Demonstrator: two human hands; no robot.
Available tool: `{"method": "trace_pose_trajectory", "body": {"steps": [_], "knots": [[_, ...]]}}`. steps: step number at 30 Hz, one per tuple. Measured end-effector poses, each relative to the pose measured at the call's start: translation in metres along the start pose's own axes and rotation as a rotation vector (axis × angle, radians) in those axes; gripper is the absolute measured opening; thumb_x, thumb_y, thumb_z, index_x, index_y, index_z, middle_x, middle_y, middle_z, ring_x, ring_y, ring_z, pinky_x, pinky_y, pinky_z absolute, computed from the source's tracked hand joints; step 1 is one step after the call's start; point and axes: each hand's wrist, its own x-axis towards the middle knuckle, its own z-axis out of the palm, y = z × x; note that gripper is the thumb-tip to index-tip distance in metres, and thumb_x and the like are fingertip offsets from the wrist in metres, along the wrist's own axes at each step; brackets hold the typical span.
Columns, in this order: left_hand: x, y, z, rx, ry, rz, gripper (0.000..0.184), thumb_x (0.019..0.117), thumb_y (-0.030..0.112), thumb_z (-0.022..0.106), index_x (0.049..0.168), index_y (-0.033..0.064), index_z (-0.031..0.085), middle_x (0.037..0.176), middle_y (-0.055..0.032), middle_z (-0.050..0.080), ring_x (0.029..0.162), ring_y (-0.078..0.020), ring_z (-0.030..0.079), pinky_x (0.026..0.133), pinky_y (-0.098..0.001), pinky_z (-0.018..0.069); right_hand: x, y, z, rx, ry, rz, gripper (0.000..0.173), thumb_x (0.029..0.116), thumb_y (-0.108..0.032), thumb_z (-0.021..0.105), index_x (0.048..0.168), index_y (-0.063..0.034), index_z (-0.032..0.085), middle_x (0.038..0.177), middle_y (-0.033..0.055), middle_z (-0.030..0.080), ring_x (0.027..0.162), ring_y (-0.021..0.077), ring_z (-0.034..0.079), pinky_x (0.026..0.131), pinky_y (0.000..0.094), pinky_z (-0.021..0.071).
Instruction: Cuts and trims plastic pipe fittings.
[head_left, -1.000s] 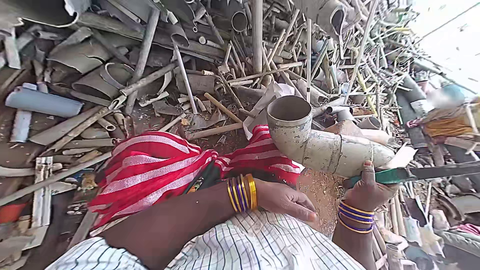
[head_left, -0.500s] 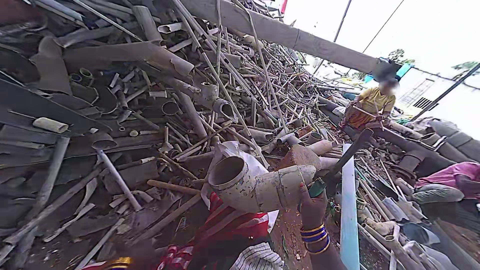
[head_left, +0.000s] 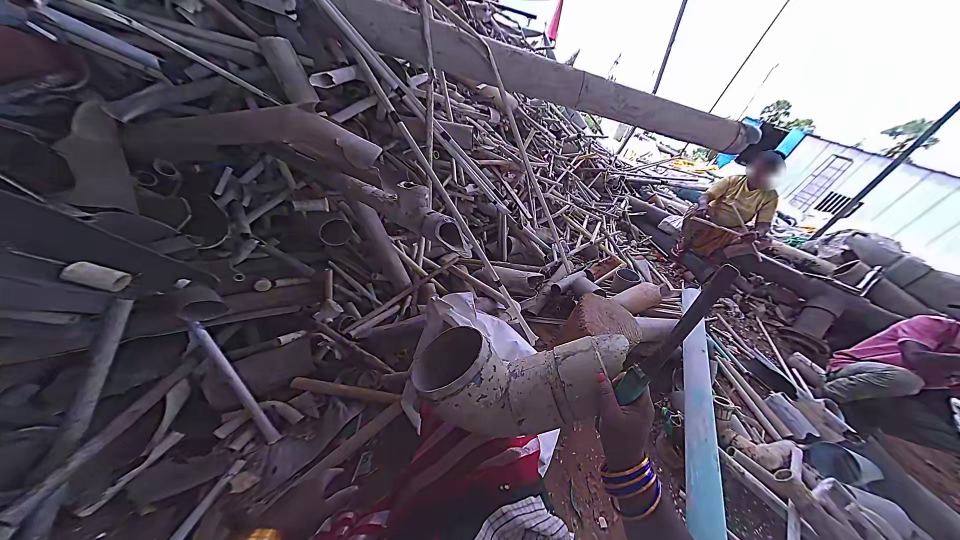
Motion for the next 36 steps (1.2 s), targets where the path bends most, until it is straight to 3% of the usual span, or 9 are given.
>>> {"method": "trace_pose_trajectory", "body": {"steps": [11, 15, 17, 20, 22, 27, 31, 33, 36], "knots": [[0.003, 0.001, 0.003, 0.0, 0.001, -0.009, 0.063, 0.1045, 0.041, 0.058, 0.15, -0.0014, 0.047, 0.139, -0.0315, 0.057, 0.134, -0.0447, 0.053, 0.114, -0.0584, 0.0357, 0.0, -0.001, -0.003, -0.014, -0.02, -0.004, 0.017, 0.0825, -0.009, 0.069, 0.091, 0.0035, 0.06, 0.069, -0.0086, 0.057, 0.061, -0.0122, 0.053, 0.061, 0.0071, 0.0462], [-0.019, 0.024, -0.002, -0.35, 0.25, 0.154, 0.067, 0.1037, 0.029, 0.062, 0.156, -0.0022, 0.035, 0.145, -0.0318, 0.052, 0.134, -0.045, 0.053, 0.114, -0.055, 0.038, 0.001, 0.003, -0.003, 0.029, -0.043, -0.05, 0.017, 0.0823, -0.009, 0.07, 0.09, 0.0018, 0.06, 0.069, -0.0099, 0.057, 0.061, -0.0129, 0.054, 0.061, 0.0068, 0.0473], [-0.04, 0.049, -0.007, -0.577, 0.416, 0.416, 0.084, 0.0942, 0.029, 0.069, 0.158, -0.0049, 0.026, 0.152, -0.0341, 0.042, 0.139, -0.0465, 0.046, 0.113, -0.0538, 0.0388, 0.004, 0.005, 0.0, 0.052, -0.061, -0.079, 0.018, 0.0823, -0.01, 0.07, 0.091, 0.0022, 0.06, 0.069, -0.0105, 0.057, 0.06, -0.0131, 0.053, 0.061, 0.0068, 0.0472], [-0.064, 0.098, -0.012, -0.597, 0.609, 0.73, 0.133, 0.0585, 0.069, 0.074, 0.159, -0.0033, 0.024, 0.157, -0.0266, 0.039, 0.142, -0.0336, 0.046, 0.11, -0.0441, 0.0447, 0.005, 0.007, 0.003, 0.077, -0.094, -0.104, 0.018, 0.083, -0.011, 0.069, 0.091, 0.0029, 0.06, 0.069, -0.0109, 0.057, 0.061, -0.0138, 0.053, 0.062, 0.0063, 0.047], [-0.076, 0.123, -0.016, -0.444, 0.685, 0.829, 0.143, 0.0529, 0.079, 0.073, 0.159, -0.0042, 0.026, 0.16, -0.0273, 0.035, 0.147, -0.0376, 0.039, 0.115, -0.0507, 0.0382, 0.004, 0.006, 0.005, 0.086, -0.11, -0.113, 0.02, 0.0831, -0.011, 0.069, 0.091, 0.0056, 0.061, 0.069, -0.0093, 0.058, 0.062, -0.0142, 0.054, 0.063, 0.0061, 0.0469], [-0.073, 0.146, -0.016, -0.438, 0.828, 0.794, 0.11, 0.0626, 0.044, 0.086, 0.151, -0.0055, 0.043, 0.157, -0.0316, 0.036, 0.145, -0.0458, 0.039, 0.116, -0.0545, 0.0359, 0.011, 0.004, 0.006, 0.181, -0.123, -0.069, 0.015, 0.0793, -0.007, 0.07, 0.087, -0.001, 0.058, 0.069, -0.0123, 0.056, 0.061, -0.0134, 0.052, 0.061, 0.0059, 0.0462], [-0.089, 0.152, -0.008, -0.373, 0.977, 0.823, 0.079, 0.0793, 0.06, 0.07, 0.131, 0.0002, 0.067, 0.15, -0.0298, 0.048, 0.13, -0.041, 0.057, 0.103, -0.0504, 0.0499, 0.034, -0.013, 0.005, 0.189, -0.146, -0.044, 0.016, 0.079, -0.007, 0.07, 0.089, -0.0016, 0.059, 0.07, -0.0115, 0.055, 0.062, -0.0121, 0.052, 0.061, 0.0067, 0.045], [-0.109, 0.156, -0.008, -0.364, 1.031, 0.768, 0.077, 0.0777, 0.062, 0.07, 0.126, 0.0022, 0.07, 0.15, -0.0294, 0.048, 0.125, -0.037, 0.061, 0.096, -0.0453, 0.0537, 0.043, -0.021, 0.006, 0.159, -0.177, -0.008, 0.017, 0.0803, -0.008, 0.07, 0.091, -0.0016, 0.059, 0.07, -0.0108, 0.054, 0.061, -0.0103, 0.05, 0.061, 0.0086, 0.0437], [-0.134, 0.159, -0.01, -0.313, 1.073, 0.673, 0.085, 0.0747, 0.061, 0.074, 0.132, -0.0013, 0.065, 0.15, -0.0336, 0.045, 0.128, -0.0479, 0.055, 0.098, -0.0587, 0.0488, 0.05, -0.018, 0.013, 0.179, -0.238, 0.07, 0.015, 0.082, -0.005, 0.07, 0.092, -0.0013, 0.06, 0.07, -0.0095, 0.055, 0.06, -0.0078, 0.051, 0.06, 0.011, 0.0451]]}}
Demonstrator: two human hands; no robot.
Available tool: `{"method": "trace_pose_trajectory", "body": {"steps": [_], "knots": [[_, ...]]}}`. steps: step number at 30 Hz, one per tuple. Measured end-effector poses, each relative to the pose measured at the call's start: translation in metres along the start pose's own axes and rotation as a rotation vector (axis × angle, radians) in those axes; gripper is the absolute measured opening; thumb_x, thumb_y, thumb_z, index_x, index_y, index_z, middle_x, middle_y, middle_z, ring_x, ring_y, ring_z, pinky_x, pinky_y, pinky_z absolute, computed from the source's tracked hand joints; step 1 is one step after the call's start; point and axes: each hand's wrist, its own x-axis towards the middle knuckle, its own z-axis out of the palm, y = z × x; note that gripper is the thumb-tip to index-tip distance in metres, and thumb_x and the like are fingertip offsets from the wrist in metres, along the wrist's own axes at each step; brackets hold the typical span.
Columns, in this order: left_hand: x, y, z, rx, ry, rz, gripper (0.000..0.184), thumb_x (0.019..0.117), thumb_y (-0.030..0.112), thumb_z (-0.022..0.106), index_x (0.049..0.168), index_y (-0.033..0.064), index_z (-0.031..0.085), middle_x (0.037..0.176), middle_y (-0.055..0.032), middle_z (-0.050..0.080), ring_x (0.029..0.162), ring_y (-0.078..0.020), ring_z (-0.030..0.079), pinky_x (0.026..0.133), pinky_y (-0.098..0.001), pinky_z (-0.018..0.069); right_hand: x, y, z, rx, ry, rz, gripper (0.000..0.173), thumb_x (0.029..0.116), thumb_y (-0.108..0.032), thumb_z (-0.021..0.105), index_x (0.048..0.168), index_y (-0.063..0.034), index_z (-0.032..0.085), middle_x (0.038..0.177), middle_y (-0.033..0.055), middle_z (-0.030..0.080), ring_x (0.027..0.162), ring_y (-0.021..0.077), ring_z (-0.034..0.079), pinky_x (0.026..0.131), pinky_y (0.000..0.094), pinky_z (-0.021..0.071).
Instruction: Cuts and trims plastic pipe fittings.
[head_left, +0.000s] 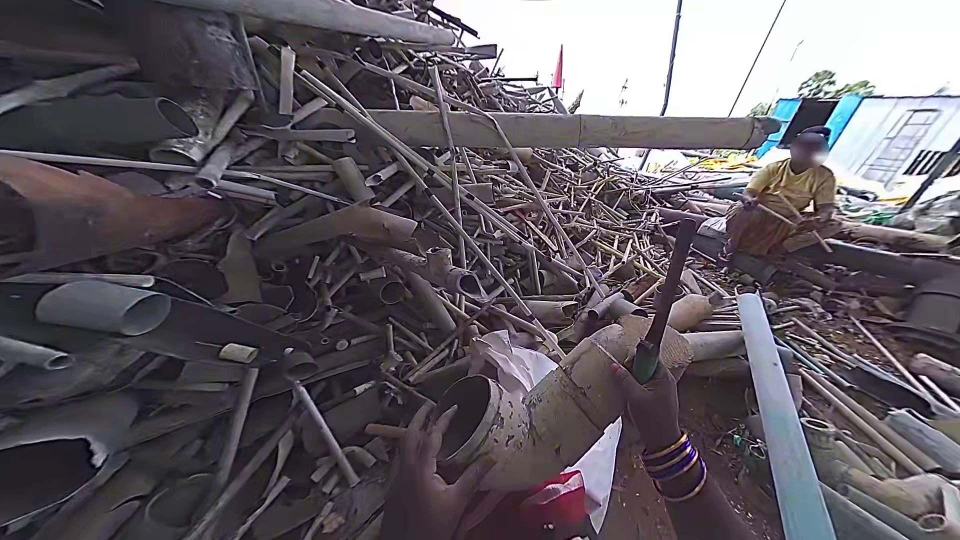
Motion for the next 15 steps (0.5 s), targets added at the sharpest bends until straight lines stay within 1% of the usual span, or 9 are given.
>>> {"method": "trace_pose_trajectory", "body": {"steps": [3, 5, 7, 9, 11, 12, 13, 14, 15], "knots": [[-0.002, 0.007, -0.015, 0.082, -0.126, -0.123, 0.095, 0.0777, 0.056, 0.076, 0.145, -0.006, 0.05, 0.152, -0.0387, 0.036, 0.128, -0.055, 0.051, 0.1, -0.0651, 0.0452, 0.004, 0.017, 0.012, 0.014, -0.082, 0.029, 0.017, 0.0834, -0.003, 0.071, 0.096, 0.0029, 0.061, 0.073, -0.0045, 0.057, 0.064, -0.005, 0.053, 0.063, 0.0131, 0.0462], [0.001, -0.002, -0.018, 0.129, -0.241, -0.191, 0.104, 0.0825, 0.061, 0.07, 0.152, -0.0092, 0.037, 0.151, -0.0417, 0.035, 0.128, -0.0585, 0.049, 0.1, -0.0687, 0.044, 0.002, 0.03, 0.02, -0.076, -0.135, -0.046, 0.021, 0.0853, -0.007, 0.07, 0.098, 0.0076, 0.063, 0.075, 0.002, 0.06, 0.066, 0.0013, 0.054, 0.065, 0.0195, 0.0464], [0.009, -0.019, -0.016, 0.131, -0.316, -0.166, 0.116, 0.078, 0.07, 0.066, 0.155, -0.0098, 0.031, 0.154, -0.0417, 0.031, 0.138, -0.0598, 0.039, 0.108, -0.0704, 0.0355, 0.002, 0.036, 0.026, -0.165, -0.162, -0.147, 0.026, 0.086, -0.01, 0.068, 0.1, 0.0114, 0.065, 0.075, 0.01, 0.064, 0.066, 0.0108, 0.059, 0.065, 0.0283, 0.0496], [0.018, -0.034, -0.014, 0.077, -0.393, -0.058, 0.128, 0.071, 0.078, 0.064, 0.158, -0.0072, 0.026, 0.161, -0.0371, 0.023, 0.147, -0.0556, 0.027, 0.116, -0.0674, 0.0268, 0.005, 0.038, 0.032, -0.19, -0.192, -0.19, 0.027, 0.0866, -0.01, 0.068, 0.102, 0.0118, 0.066, 0.074, 0.0124, 0.065, 0.065, 0.0153, 0.061, 0.064, 0.0322, 0.0512], [0.025, -0.04, -0.013, -0.033, -0.499, -0.015, 0.127, 0.0674, 0.074, 0.07, 0.159, -0.0028, 0.028, 0.163, -0.032, 0.022, 0.151, -0.0493, 0.024, 0.119, -0.0617, 0.0248, 0.008, 0.041, 0.038, -0.214, -0.222, -0.221, 0.026, 0.0871, -0.011, 0.067, 0.101, 0.0117, 0.066, 0.075, 0.0141, 0.066, 0.065, 0.0178, 0.062, 0.065, 0.0334, 0.0524], [0.028, -0.04, -0.011, -0.071, -0.524, -0.026, 0.122, 0.067, 0.067, 0.073, 0.158, -0.0023, 0.031, 0.162, -0.0319, 0.026, 0.149, -0.0497, 0.027, 0.118, -0.0625, 0.0256, 0.01, 0.041, 0.04, -0.238, -0.243, -0.225, 0.026, 0.088, -0.01, 0.068, 0.102, 0.0125, 0.066, 0.08, 0.0183, 0.068, 0.07, 0.0229, 0.065, 0.068, 0.0372, 0.0537], [0.029, -0.037, -0.009, -0.095, -0.519, -0.066, 0.115, 0.0675, 0.059, 0.075, 0.157, -0.0013, 0.035, 0.159, -0.0314, 0.031, 0.147, -0.0483, 0.031, 0.117, -0.0611, 0.0279, 0.011, 0.039, 0.042, -0.263, -0.259, -0.224, 0.026, 0.089, -0.009, 0.069, 0.103, 0.0132, 0.067, 0.092, 0.0243, 0.069, 0.079, 0.0295, 0.068, 0.075, 0.0418, 0.0554], [0.029, -0.034, -0.006, -0.113, -0.493, -0.126, 0.109, 0.0687, 0.053, 0.075, 0.156, -0.0001, 0.038, 0.156, -0.0314, 0.035, 0.145, -0.0474, 0.034, 0.116, -0.0601, 0.0306, 0.01, 0.038, 0.041, -0.265, -0.28, -0.217, 0.028, 0.0898, -0.008, 0.07, 0.106, 0.0143, 0.067, 0.113, 0.0308, 0.067, 0.095, 0.0356, 0.07, 0.085, 0.0453, 0.0562], [0.028, -0.031, -0.003, -0.121, -0.466, -0.198, 0.105, 0.0705, 0.051, 0.073, 0.156, 0.0012, 0.038, 0.154, -0.0316, 0.037, 0.143, -0.0472, 0.036, 0.115, -0.06, 0.0322, 0.006, 0.039, 0.04, -0.237, -0.292, -0.21, 0.029, 0.0894, -0.009, 0.07, 0.106, 0.0142, 0.067, 0.126, 0.0328, 0.062, 0.103, 0.0364, 0.068, 0.09, 0.0449, 0.0554]]}}
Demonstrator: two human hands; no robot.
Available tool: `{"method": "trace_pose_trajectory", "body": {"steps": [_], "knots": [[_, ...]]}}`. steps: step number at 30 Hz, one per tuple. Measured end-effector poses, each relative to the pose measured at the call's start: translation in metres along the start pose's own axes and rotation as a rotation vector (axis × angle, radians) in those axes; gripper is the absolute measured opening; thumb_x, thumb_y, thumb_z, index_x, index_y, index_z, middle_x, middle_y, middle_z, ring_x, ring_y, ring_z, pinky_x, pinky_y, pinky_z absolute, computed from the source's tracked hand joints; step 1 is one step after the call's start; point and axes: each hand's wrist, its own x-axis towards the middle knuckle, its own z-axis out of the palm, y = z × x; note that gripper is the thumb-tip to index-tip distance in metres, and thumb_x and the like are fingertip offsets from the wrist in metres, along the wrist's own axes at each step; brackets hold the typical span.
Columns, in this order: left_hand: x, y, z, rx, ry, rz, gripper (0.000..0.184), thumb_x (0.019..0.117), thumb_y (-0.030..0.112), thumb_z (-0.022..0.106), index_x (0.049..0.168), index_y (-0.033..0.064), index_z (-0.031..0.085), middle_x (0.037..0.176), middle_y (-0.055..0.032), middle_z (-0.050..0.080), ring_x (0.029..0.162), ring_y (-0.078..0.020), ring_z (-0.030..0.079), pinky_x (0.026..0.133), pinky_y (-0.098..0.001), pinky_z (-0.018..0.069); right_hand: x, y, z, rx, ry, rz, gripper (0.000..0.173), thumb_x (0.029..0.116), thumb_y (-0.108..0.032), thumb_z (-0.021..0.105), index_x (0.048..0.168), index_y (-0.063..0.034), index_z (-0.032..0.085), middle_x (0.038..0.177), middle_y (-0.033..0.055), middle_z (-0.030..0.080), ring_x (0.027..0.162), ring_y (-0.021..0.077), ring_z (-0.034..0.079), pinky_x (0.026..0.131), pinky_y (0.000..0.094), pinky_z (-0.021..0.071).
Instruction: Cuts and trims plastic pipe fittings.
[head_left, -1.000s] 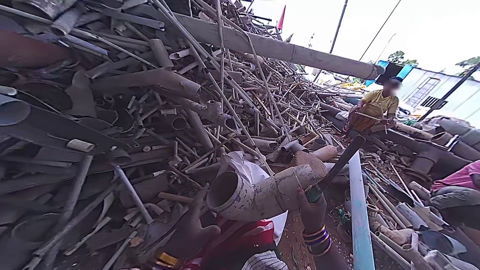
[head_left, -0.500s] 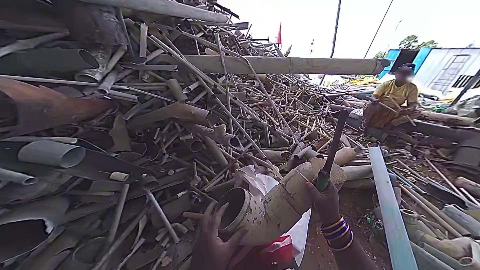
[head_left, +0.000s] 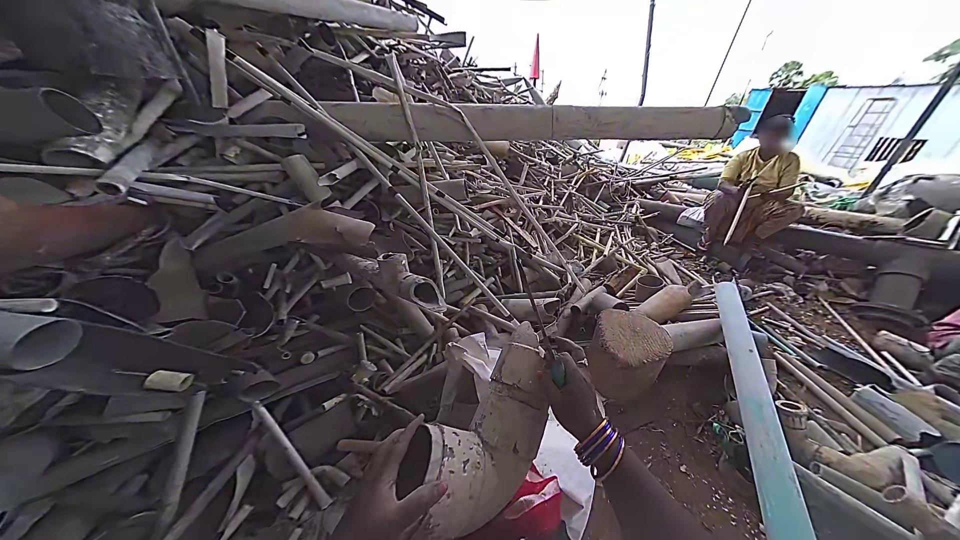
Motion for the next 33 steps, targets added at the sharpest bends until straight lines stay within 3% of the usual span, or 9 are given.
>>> {"method": "trace_pose_trajectory", "body": {"steps": [4, 8, 10, 13, 18, 22, 26, 29, 33], "knots": [[0.002, -0.004, 0.012, -0.208, 0.133, -0.223, 0.097, 0.0807, 0.049, 0.065, 0.158, 0.0, 0.034, 0.155, -0.0325, 0.037, 0.144, -0.0435, 0.037, 0.116, -0.0572, 0.032, -0.051, -0.008, -0.002, 0.713, -0.121, 0.15, 0.01, 0.0893, -0.006, 0.064, 0.098, -0.0014, 0.065, 0.099, 0.0057, 0.074, 0.082, 0.0075, 0.071, 0.074, 0.0237, 0.059], [0.002, -0.008, 0.015, -0.364, 0.201, -0.309, 0.081, 0.0917, 0.046, 0.058, 0.156, 0.0011, 0.037, 0.151, -0.0219, 0.048, 0.138, -0.025, 0.049, 0.114, -0.0434, 0.0399, -0.133, 0.008, 0.007, 1.484, -0.713, 0.672, 0.003, 0.0937, -0.014, 0.066, 0.095, -0.0163, 0.065, 0.106, 0.012, 0.077, 0.08, 0.0196, 0.076, 0.068, 0.03, 0.0615], [0.002, -0.005, 0.014, -0.371, 0.193, -0.305, 0.078, 0.0938, 0.044, 0.057, 0.155, 0.0001, 0.037, 0.152, -0.0202, 0.049, 0.138, -0.022, 0.049, 0.114, -0.0407, 0.0388, -0.161, 0.026, 0.013, 1.429, -0.752, 0.946, 0.011, 0.0915, -0.01, 0.054, 0.101, -0.0124, 0.059, 0.111, 0.0146, 0.076, 0.091, 0.0261, 0.077, 0.075, 0.0362, 0.0625], [0.002, -0.002, 0.015, -0.35, 0.168, -0.277, 0.085, 0.0903, 0.048, 0.057, 0.156, -0.0008, 0.035, 0.151, -0.0195, 0.05, 0.137, -0.0201, 0.05, 0.114, -0.038, 0.0389, -0.162, 0.033, 0.011, 1.287, -0.423, 1.239, 0.018, 0.1024, -0.007, 0.035, 0.111, -0.0073, 0.05, 0.108, 0.0171, 0.076, 0.1, 0.0328, 0.075, 0.082, 0.0456, 0.0626], [0.002, -0.01, 0.018, -0.258, 0.139, -0.263, 0.105, 0.077, 0.059, 0.066, 0.159, 0.003, 0.032, 0.152, -0.0281, 0.043, 0.142, -0.038, 0.042, 0.115, -0.0531, 0.0352, -0.127, 0.071, 0.002, 0.571, 0.039, 1.245, 0.029, 0.0957, 0.007, 0.057, 0.124, 0.0063, 0.052, 0.108, 0.0206, 0.06, 0.09, 0.0271, 0.06, 0.077, 0.0444, 0.0521], [0.001, 0.011, 0.016, -0.063, 0.079, -0.227, 0.116, 0.07, 0.062, 0.072, 0.161, 0.0029, 0.028, 0.155, -0.0324, 0.035, 0.142, -0.0485, 0.036, 0.112, -0.064, 0.0316, -0.115, 0.07, -0.015, 0.379, 0.098, 1.316, 0.038, 0.1008, -0.003, 0.054, 0.135, 0.0025, 0.041, 0.08, 0.0087, 0.049, 0.052, 0.0132, 0.048, 0.048, 0.0292, 0.044], [0.003, 0.034, 0.015, 0.038, 0.03, -0.22, 0.111, 0.0766, 0.059, 0.073, 0.161, 0.0022, 0.028, 0.154, -0.0311, 0.036, 0.141, -0.049, 0.036, 0.114, -0.0609, 0.0315, -0.133, 0.035, -0.015, 0.156, 0.005, 0.944, 0.072, 0.0885, -0.001, 0.059, 0.153, 0.0075, 0.027, 0.111, 0.0273, 0.058, 0.078, 0.0276, 0.059, 0.07, 0.0457, 0.0508], [0.007, 0.05, 0.013, 0.094, -0.046, -0.253, 0.106, 0.0827, 0.059, 0.076, 0.161, 0.0058, 0.028, 0.157, -0.0281, 0.035, 0.141, -0.0465, 0.037, 0.114, -0.0611, 0.0327, -0.146, 0.015, -0.01, -0.022, -0.21, 0.294, 0.068, 0.0951, -0.023, 0.048, 0.147, 0.0183, 0.033, 0.102, 0.0228, 0.067, 0.071, 0.0179, 0.063, 0.066, 0.0366, 0.0545], [0.006, 0.062, 0.014, 0.148, -0.098, -0.282, 0.108, 0.0816, 0.065, 0.075, 0.163, 0.0135, 0.026, 0.16, -0.0226, 0.033, 0.144, -0.0425, 0.037, 0.113, -0.0615, 0.0333, -0.149, 0.016, -0.007, -0.365, -0.423, -0.034, 0.056, 0.0966, -0.012, 0.05, 0.145, 0.0156, 0.045, 0.096, 0.0308, 0.071, 0.074, 0.0452, 0.072, 0.065, 0.0589, 0.0563]]}}
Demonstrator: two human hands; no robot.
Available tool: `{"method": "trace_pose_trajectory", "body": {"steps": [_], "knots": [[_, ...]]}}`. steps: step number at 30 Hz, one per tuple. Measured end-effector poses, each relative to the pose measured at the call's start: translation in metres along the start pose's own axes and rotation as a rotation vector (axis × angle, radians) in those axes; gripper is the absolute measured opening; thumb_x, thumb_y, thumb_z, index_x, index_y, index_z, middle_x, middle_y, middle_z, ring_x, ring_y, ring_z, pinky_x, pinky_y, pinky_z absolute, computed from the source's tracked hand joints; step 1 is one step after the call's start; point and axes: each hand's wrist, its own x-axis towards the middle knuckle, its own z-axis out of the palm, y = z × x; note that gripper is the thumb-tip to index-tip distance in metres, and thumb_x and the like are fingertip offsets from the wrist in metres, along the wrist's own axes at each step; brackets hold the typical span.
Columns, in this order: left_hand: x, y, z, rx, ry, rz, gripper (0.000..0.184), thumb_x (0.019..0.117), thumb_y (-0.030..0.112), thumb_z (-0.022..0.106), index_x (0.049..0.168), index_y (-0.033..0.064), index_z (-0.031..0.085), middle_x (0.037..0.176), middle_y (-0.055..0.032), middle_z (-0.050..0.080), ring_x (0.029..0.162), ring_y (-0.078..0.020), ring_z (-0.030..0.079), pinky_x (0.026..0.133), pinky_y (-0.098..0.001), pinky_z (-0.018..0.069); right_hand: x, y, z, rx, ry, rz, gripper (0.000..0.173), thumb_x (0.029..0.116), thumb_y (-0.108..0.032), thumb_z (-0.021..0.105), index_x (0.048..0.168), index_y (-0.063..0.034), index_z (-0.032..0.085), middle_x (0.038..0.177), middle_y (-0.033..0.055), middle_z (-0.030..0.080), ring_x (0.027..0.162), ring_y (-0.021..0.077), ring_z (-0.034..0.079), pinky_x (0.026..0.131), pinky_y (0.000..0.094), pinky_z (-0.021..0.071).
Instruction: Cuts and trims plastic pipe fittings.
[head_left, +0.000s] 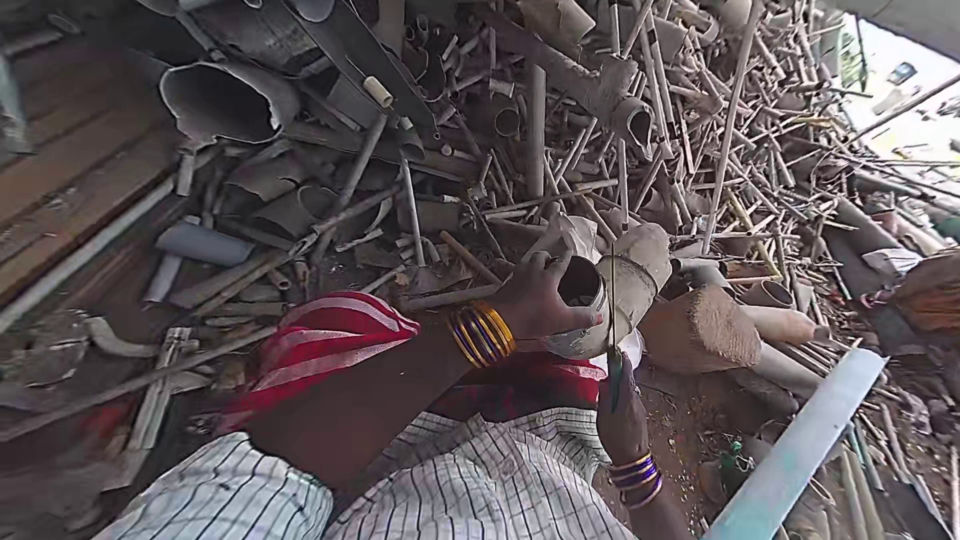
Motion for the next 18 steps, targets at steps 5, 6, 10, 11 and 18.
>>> {"method": "trace_pose_trajectory", "body": {"steps": [5, 6, 10, 11, 18], "knots": [[-0.006, 0.002, 0.002, 0.041, 0.001, 0.038, 0.111, 0.0797, 0.068, 0.075, 0.164, 0.0157, 0.025, 0.16, -0.0224, 0.033, 0.144, -0.0417, 0.035, 0.112, -0.0567, 0.0379, 0.013, 0.035, -0.011, -0.044, 0.063, 0.147, 0.056, 0.102, -0.01, 0.051, 0.151, 0.0134, 0.038, 0.121, 0.0368, 0.066, 0.102, 0.054, 0.069, 0.088, 0.065, 0.0519], [-0.005, 0.001, 0.002, 0.039, 0.003, 0.045, 0.11, 0.0796, 0.068, 0.075, 0.164, 0.0163, 0.026, 0.161, -0.0224, 0.033, 0.145, -0.0418, 0.035, 0.112, -0.057, 0.0373, 0.006, 0.034, -0.01, -0.057, 0.063, 0.052, 0.055, 0.0989, -0.011, 0.051, 0.146, 0.0154, 0.043, 0.115, 0.0342, 0.069, 0.094, 0.0495, 0.072, 0.08, 0.0613, 0.0561], [-0.004, -0.002, 0.001, 0.013, 0.017, 0.077, 0.108, 0.0794, 0.065, 0.077, 0.163, 0.0163, 0.029, 0.16, -0.0224, 0.034, 0.144, -0.0416, 0.037, 0.111, -0.0578, 0.0389, -0.012, 0.021, -0.003, -0.028, -0.008, -0.049, 0.047, 0.0972, -0.016, 0.05, 0.129, 0.0181, 0.055, 0.087, 0.0257, 0.072, 0.069, 0.0352, 0.072, 0.062, 0.0489, 0.0579], [-0.004, -0.002, 0.001, 0.01, 0.017, 0.079, 0.108, 0.0795, 0.065, 0.077, 0.163, 0.0163, 0.029, 0.16, -0.0225, 0.034, 0.144, -0.0418, 0.036, 0.11, -0.0581, 0.0388, -0.009, 0.021, -0.005, -0.028, -0.008, 0.017, 0.044, 0.0986, -0.015, 0.051, 0.127, 0.0177, 0.056, 0.084, 0.0268, 0.071, 0.069, 0.0384, 0.072, 0.062, 0.0528, 0.057], [-0.001, -0.008, 0.0, 0.032, -0.021, 0.106, 0.11, 0.0791, 0.065, 0.078, 0.164, 0.0176, 0.026, 0.161, -0.0219, 0.032, 0.145, -0.042, 0.034, 0.112, -0.0574, 0.0371, -0.016, 0.026, -0.001, 0.162, -0.112, 0.087, 0.048, 0.1014, -0.03, 0.044, 0.113, 0.0131, 0.06, 0.061, 0.0093, 0.057, 0.048, 0.0166, 0.055, 0.049, 0.0369, 0.0485]]}}
